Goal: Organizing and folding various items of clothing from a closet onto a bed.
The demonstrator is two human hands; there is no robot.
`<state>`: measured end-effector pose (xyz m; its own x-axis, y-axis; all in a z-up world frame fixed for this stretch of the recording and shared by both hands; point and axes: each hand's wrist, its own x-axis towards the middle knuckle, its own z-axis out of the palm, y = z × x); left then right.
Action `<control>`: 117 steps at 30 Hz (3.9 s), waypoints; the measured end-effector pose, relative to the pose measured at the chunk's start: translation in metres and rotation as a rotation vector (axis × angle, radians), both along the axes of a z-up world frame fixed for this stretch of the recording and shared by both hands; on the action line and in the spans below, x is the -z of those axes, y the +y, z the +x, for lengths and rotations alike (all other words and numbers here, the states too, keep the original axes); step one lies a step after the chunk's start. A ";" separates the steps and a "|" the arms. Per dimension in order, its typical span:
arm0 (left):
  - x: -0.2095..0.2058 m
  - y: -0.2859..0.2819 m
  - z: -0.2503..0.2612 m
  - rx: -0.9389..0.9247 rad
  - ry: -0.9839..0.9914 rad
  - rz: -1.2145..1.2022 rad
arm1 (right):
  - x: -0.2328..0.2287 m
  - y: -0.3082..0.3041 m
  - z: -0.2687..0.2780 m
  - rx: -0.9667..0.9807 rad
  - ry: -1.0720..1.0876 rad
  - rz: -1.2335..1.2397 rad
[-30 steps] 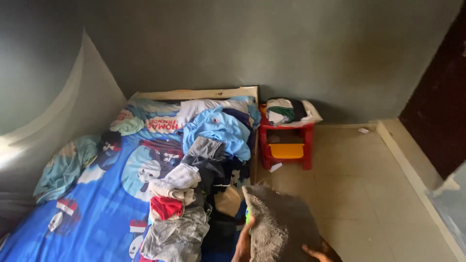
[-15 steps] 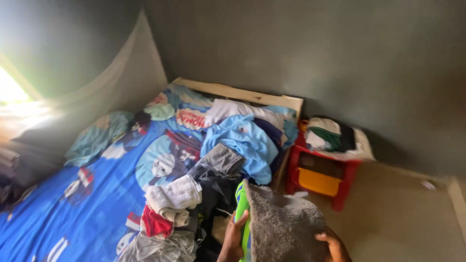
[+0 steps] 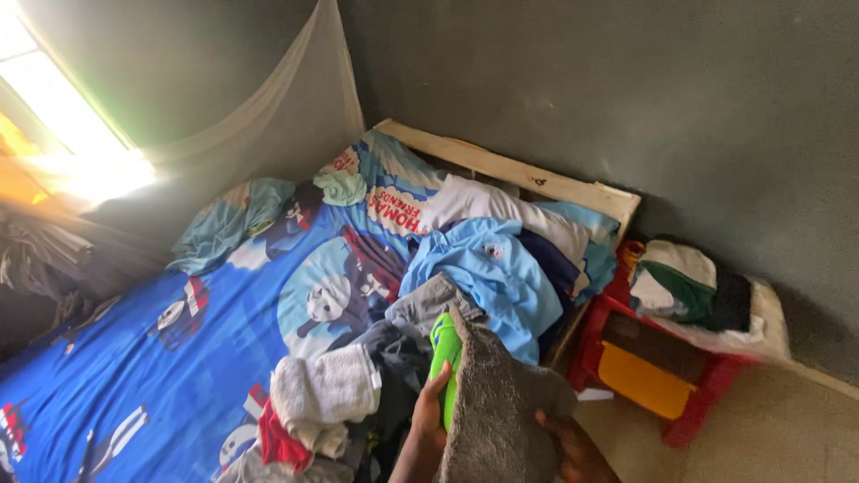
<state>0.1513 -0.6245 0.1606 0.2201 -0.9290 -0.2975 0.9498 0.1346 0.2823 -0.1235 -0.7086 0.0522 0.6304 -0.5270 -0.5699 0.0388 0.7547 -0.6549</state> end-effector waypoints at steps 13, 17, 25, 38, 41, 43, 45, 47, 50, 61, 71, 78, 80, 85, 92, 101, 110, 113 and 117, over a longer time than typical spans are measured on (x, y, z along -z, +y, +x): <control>-0.037 -0.062 0.073 -0.377 -0.313 0.167 | -0.071 -0.204 0.175 -0.298 0.042 -0.370; -0.048 -0.085 0.091 -0.616 -0.374 0.177 | -0.117 -0.247 0.217 -0.382 0.010 -0.674; 0.014 -0.137 0.145 -0.817 -0.450 0.630 | -0.062 -0.340 0.324 -0.422 0.032 -0.990; 0.032 -0.101 0.035 -1.114 -0.104 0.544 | -0.053 -0.260 0.324 -1.003 -0.226 -0.048; 0.023 -0.093 0.023 -1.175 -0.094 0.419 | -0.065 -0.243 0.325 -1.053 -0.291 0.098; 0.009 -0.090 0.014 -1.192 -0.100 0.412 | -0.078 -0.231 0.322 -1.088 -0.311 0.162; 0.004 -0.085 0.006 -1.204 -0.104 0.408 | -0.079 -0.220 0.319 -1.117 -0.327 0.228; 0.008 -0.079 -0.002 -1.205 -0.111 0.394 | -0.071 -0.210 0.318 -1.141 -0.281 0.290; 0.018 -0.068 -0.011 -1.208 -0.082 0.443 | -0.065 -0.193 0.312 -1.146 -0.223 0.316; -0.021 0.015 -0.052 -1.352 -0.099 0.399 | -0.134 -0.094 0.280 -1.227 -0.327 0.378; -0.068 0.158 -0.115 -1.498 -0.343 0.149 | -0.174 0.060 0.258 -1.343 -0.459 0.407; -0.073 0.256 -0.163 -1.629 -0.356 0.222 | -0.184 0.165 0.238 -1.438 -0.465 0.451; -0.066 0.281 -0.181 -1.684 -0.340 0.247 | -0.182 0.196 0.232 -1.486 -0.425 0.481; -0.045 0.348 -0.212 -1.821 -0.339 0.223 | -0.183 0.281 0.228 -1.653 -0.400 0.561; 0.006 0.463 -0.236 -1.944 -0.387 0.186 | -0.166 0.424 0.242 -1.810 -0.339 0.644; 0.097 0.603 -0.238 -2.041 -0.468 0.216 | -0.138 0.603 0.240 -2.066 -0.149 0.758; 0.238 0.798 -0.276 -2.065 -0.907 -0.015 | -0.063 0.781 0.213 -2.282 -0.022 0.786; 0.197 0.835 -0.286 -2.217 -0.492 0.117 | -0.084 0.833 0.204 -2.211 0.017 0.741; 0.103 0.902 -0.288 -2.201 -0.377 0.236 | -0.140 0.903 0.196 -2.149 -0.049 0.684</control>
